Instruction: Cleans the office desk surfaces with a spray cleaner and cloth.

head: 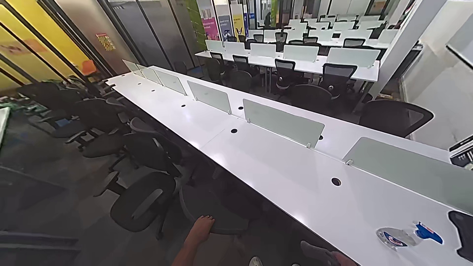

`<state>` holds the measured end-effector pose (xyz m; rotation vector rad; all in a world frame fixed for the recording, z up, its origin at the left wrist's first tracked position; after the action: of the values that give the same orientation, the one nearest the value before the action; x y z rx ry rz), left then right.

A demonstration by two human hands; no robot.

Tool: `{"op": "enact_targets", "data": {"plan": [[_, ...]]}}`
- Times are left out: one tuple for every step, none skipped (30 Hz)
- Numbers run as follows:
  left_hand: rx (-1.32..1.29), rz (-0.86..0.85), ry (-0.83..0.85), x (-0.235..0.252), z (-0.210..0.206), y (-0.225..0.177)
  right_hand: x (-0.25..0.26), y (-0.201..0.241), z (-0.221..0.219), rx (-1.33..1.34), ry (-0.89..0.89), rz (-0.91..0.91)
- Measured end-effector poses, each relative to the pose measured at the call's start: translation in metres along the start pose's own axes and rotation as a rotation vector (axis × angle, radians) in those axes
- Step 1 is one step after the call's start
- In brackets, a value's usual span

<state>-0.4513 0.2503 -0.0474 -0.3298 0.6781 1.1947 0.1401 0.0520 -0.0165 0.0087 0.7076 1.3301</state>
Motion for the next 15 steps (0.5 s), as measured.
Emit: {"op": "enact_targets", "data": {"plan": [[-0.005,-0.002,0.0,-0.007,-0.004,-0.008,0.001,-0.006,0.0,0.0,0.014,-0.001],[-0.012,-0.001,0.005,-0.013,-0.007,-0.016,0.003,-0.013,0.002,0.0,0.025,-0.006],[-0.021,0.005,0.023,-0.019,-0.011,-0.026,0.005,-0.02,0.003,-0.003,0.029,-0.007],[-0.025,0.015,0.042,-0.025,-0.015,-0.035,0.007,-0.027,0.004,-0.006,0.031,-0.002],[-0.034,0.029,0.055,-0.03,-0.017,-0.043,0.01,-0.032,0.006,-0.002,0.03,0.014],[-0.054,0.047,0.065,-0.035,-0.02,-0.051,0.012,-0.037,0.008,0.01,0.034,0.04],[-0.08,0.065,0.072,-0.042,-0.024,-0.06,0.012,-0.042,0.009,0.026,0.042,0.069],[-0.095,0.079,0.075,-0.048,-0.027,-0.069,0.014,-0.048,0.011,0.029,0.048,0.089],[-0.099,0.094,0.08,-0.054,-0.03,-0.079,0.016,-0.055,0.012,0.024,0.05,0.096],[-0.106,0.11,0.092,-0.061,-0.033,-0.088,0.017,-0.061,0.013,0.011,0.056,0.095],[-0.113,0.127,0.103,-0.068,-0.037,-0.097,0.018,-0.067,0.014,0.005,0.064,0.099],[-0.12,0.14,0.109,-0.073,-0.041,-0.105,0.021,-0.072,0.015,-0.002,0.07,0.108],[-0.13,0.154,0.117,-0.08,-0.044,-0.112,0.023,-0.078,0.015,-0.011,0.077,0.118],[-0.143,0.167,0.136,-0.086,-0.049,-0.119,0.025,-0.085,0.015,-0.016,0.08,0.128],[-0.154,0.182,0.151,-0.093,-0.053,-0.124,0.028,-0.09,0.016,-0.02,0.082,0.136]]}}
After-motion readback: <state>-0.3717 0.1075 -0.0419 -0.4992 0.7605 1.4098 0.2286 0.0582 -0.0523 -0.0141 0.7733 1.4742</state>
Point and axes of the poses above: each hand's wrist, its own x-axis towards the middle knuckle, its own z-axis out of the back of the hand, y = z × x, the point moved 7 cm from there along x, towards the middle knuckle, and after that the axes turned 3 degrees about z, right-handed, at the moved point
